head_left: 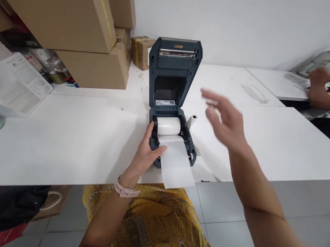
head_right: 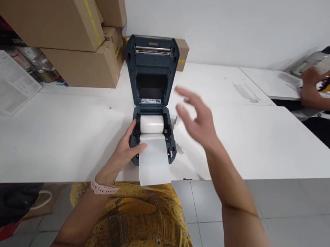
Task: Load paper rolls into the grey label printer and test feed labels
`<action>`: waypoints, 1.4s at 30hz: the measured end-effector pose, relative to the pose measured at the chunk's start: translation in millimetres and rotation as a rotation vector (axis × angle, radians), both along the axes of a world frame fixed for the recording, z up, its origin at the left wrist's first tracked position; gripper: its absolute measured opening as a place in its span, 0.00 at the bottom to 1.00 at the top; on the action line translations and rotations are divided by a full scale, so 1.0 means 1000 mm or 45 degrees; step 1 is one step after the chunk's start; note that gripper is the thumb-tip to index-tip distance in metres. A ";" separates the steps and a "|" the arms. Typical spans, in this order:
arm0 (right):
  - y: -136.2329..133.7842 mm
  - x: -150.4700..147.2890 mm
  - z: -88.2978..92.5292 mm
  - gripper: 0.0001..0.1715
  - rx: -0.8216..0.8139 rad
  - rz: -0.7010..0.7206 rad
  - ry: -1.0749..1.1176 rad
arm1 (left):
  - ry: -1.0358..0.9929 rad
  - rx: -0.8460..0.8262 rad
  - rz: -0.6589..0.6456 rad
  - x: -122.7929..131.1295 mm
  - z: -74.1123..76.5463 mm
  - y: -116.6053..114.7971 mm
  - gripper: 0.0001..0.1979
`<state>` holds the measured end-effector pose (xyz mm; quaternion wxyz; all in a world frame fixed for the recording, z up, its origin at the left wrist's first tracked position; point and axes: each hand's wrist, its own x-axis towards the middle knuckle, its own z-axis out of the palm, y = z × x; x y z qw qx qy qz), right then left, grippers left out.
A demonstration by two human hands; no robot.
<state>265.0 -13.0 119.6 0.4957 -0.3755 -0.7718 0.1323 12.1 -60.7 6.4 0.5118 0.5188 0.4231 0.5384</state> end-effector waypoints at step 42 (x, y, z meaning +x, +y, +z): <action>-0.075 -0.034 -0.159 0.36 -0.033 -0.251 -0.016 | 0.222 0.127 0.294 0.034 0.017 -0.049 0.40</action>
